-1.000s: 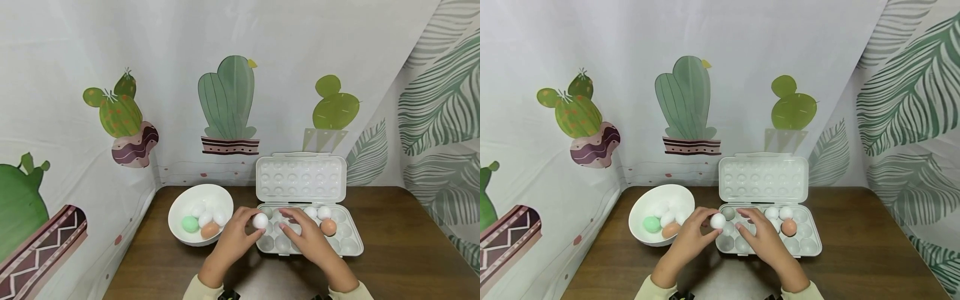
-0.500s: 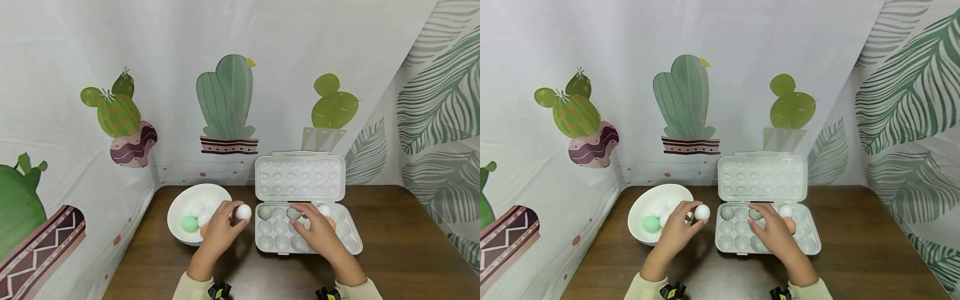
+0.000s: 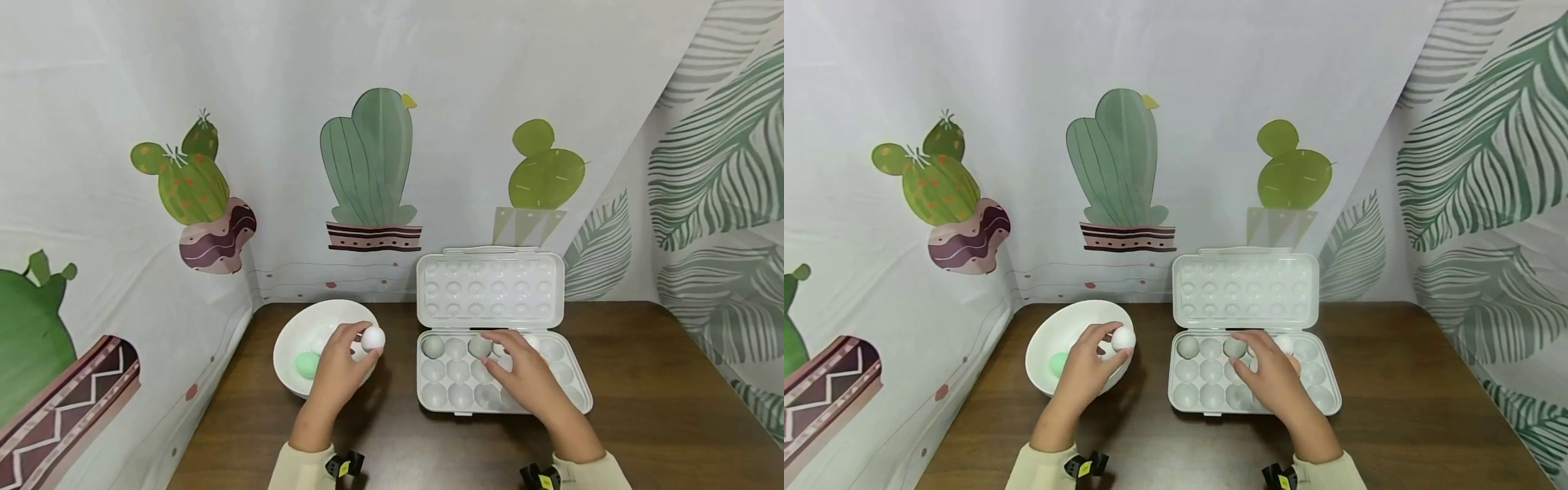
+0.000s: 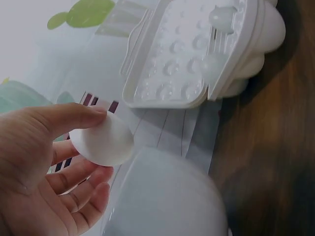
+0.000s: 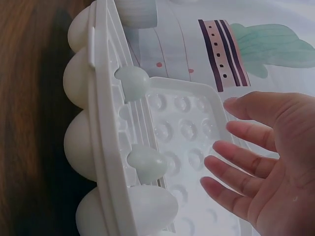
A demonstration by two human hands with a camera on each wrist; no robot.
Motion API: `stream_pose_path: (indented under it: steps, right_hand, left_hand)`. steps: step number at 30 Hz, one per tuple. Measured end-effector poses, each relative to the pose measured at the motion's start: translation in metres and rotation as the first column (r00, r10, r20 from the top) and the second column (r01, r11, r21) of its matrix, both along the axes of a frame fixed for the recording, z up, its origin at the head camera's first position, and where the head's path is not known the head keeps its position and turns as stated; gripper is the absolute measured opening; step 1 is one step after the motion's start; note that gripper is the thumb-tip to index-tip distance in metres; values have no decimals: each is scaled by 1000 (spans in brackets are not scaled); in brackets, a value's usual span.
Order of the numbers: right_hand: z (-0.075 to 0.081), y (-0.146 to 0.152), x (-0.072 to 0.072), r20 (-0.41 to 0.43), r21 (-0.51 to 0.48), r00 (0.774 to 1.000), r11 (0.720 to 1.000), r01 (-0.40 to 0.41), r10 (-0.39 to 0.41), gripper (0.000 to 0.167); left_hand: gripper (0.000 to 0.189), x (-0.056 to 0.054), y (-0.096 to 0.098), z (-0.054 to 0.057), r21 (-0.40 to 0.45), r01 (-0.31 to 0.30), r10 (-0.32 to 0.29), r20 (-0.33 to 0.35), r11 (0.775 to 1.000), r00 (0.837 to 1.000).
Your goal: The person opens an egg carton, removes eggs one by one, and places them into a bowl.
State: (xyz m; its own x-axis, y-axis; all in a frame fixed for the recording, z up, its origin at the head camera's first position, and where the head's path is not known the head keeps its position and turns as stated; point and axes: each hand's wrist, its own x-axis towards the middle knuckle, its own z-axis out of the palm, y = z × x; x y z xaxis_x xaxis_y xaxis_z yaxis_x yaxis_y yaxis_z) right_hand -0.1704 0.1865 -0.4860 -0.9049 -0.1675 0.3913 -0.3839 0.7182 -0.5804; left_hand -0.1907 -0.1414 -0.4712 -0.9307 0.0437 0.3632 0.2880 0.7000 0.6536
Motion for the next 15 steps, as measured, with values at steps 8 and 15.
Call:
stream_pose_path:
  steps: [8, 15]
  right_hand:
    - [-2, 4, -2, 22, -4, 1000, 1000, -1, 2, 43]
    - [-3, 6, -3, 36, 17, 999, 1000, 9, -9, 43]
  left_hand:
    - [44, -5, -13, -1, -18, -32, 33, 68, 999, 997]
    - [42, -7, -20, -4, -41, -31, 36, 122, 999, 992]
